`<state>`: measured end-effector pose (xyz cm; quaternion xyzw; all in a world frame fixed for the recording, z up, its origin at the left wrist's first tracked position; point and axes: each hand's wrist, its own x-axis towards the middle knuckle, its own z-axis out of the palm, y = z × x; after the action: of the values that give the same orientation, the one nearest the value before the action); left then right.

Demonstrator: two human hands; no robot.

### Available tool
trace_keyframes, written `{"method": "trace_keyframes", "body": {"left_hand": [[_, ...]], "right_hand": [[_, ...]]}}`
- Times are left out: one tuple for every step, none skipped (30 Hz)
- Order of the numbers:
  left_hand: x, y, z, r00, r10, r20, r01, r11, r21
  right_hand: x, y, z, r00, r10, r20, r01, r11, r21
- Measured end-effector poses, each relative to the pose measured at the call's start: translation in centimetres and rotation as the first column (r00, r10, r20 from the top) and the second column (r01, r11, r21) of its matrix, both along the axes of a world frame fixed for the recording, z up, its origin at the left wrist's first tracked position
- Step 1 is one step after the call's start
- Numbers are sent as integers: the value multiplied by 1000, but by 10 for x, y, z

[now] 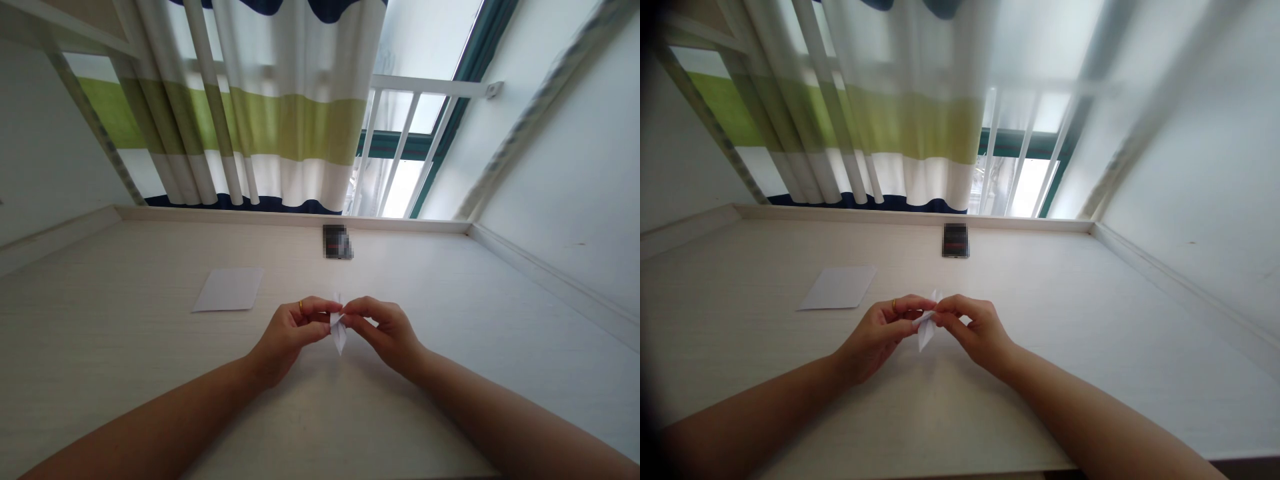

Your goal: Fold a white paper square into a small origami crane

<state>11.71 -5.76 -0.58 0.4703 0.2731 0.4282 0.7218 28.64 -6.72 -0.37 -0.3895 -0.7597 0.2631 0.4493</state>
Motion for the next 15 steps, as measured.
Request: {"method": "trace_keyframes", "body": {"left_hand": [[0,0,0,1000,0,11,0,1000,10],[0,0,0,1000,-1,22,1,1000,12],[0,0,1,1000,-2,26,1,1000,10],[0,0,1,1000,0,22,0,1000,8],[0,0,1,1000,7,10,-7,1000,7],[1,0,0,1000,17,-9,-17,1000,8],[1,0,0,999,32,-32,-32,999,11],[2,0,-1,997,48,-53,-48,999,13],[2,0,-1,996,63,-69,-62,998,12],[3,1,-2,994,77,-84,-76,997,11],[4,1,-2,991,89,-96,-89,996,10],[4,1,-3,989,104,-104,-103,995,10],[4,1,-3,987,119,-104,-119,993,9],[5,2,-4,985,140,-97,-139,990,10],[5,1,-4,983,164,-85,-164,986,14]], "right_hand": [[-1,-1,0,1000,-9,-18,8,1000,-22],[-1,-2,0,999,-23,-38,21,999,-44],[-2,-3,0,998,-37,-59,33,997,-65],[-3,-4,0,996,-52,-78,45,996,-83],[-4,-5,-1,993,-67,-95,57,994,-98],[-5,-5,-3,991,-82,-105,71,991,-110],[-6,-6,-4,990,-96,-106,84,990,-117],[-7,-6,-6,990,-107,-95,95,988,-121],[-7,-6,-7,990,-115,-78,105,987,-118],[-7,-5,-8,991,-121,-56,114,988,-107],[-7,-5,-9,992,-122,-33,119,989,-89],[-7,-4,-10,993,-118,-13,117,991,-69],[-6,-4,-10,994,-107,0,107,993,-52],[-6,-4,-10,995,-97,4,97,995,-38],[-5,-3,-10,996,-88,2,88,996,-28]]}}
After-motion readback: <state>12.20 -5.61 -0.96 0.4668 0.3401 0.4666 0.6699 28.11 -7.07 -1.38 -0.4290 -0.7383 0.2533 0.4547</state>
